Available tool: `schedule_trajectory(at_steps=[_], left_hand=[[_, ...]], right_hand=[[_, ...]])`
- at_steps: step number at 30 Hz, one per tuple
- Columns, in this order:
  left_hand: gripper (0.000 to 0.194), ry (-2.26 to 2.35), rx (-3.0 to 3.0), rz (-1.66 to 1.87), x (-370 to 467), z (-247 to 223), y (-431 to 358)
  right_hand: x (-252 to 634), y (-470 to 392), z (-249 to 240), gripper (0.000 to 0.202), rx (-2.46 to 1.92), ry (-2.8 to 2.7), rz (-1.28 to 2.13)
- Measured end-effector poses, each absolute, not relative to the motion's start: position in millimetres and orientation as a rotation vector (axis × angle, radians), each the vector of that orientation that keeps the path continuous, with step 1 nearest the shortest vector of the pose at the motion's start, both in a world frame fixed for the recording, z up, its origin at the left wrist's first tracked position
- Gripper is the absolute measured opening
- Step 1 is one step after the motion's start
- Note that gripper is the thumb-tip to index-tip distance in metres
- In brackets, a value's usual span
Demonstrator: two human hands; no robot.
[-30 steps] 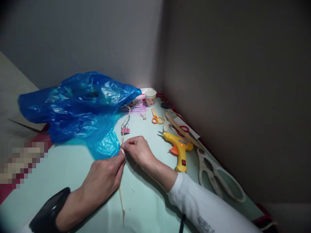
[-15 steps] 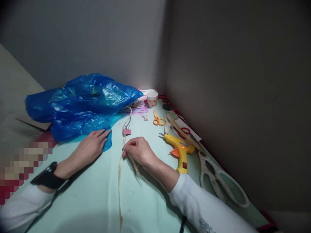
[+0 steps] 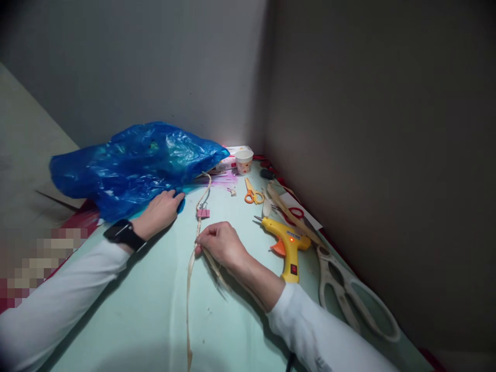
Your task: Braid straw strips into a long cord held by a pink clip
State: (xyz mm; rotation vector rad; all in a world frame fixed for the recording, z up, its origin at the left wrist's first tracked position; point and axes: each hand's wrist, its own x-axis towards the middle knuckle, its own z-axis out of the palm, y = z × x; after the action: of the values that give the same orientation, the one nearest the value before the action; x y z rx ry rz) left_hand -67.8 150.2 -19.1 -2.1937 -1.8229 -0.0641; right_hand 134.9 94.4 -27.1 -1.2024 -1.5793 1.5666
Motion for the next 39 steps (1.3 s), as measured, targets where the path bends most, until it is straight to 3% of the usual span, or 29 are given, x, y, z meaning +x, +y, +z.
schedule_trajectory(at_steps=[3,7,11,13,24,33,39], left_hand=[[0.050,-1.695,-2.298,-0.157,-60.3,-13.4,115.8],[0.035,-1.711,-2.340,-0.378,-36.9,-9.8,70.6],[0.024,-2.600,-2.694,-1.091,-13.9,-10.8,54.3],[0.025,-2.837,-2.760,-1.209,-10.8,-11.8,55.7],[0.019,-2.740,-2.804,-1.203,-21.1,-5.6,69.3],[0.018,-3.054,-2.650,-1.480,-14.3,-14.5,62.7],[0.019,-3.104,-2.544,-1.463,-10.5,-15.1,67.6]], right_hand=[[135.0,94.6,-27.7,0.017,-1.190,-1.573,1.563],[134.6,94.3,-27.8,0.016,-1.176,-1.564,1.562],[135.5,93.7,-29.3,0.016,-1.173,-1.602,1.556],[136.3,93.1,-30.7,0.016,-1.155,-1.639,1.552],[143.6,91.6,-26.1,0.017,-1.236,-1.959,1.230],[148.9,82.7,-19.4,0.017,-1.299,-2.177,0.986],[148.9,76.4,-8.4,0.019,-1.350,-2.326,0.802]])
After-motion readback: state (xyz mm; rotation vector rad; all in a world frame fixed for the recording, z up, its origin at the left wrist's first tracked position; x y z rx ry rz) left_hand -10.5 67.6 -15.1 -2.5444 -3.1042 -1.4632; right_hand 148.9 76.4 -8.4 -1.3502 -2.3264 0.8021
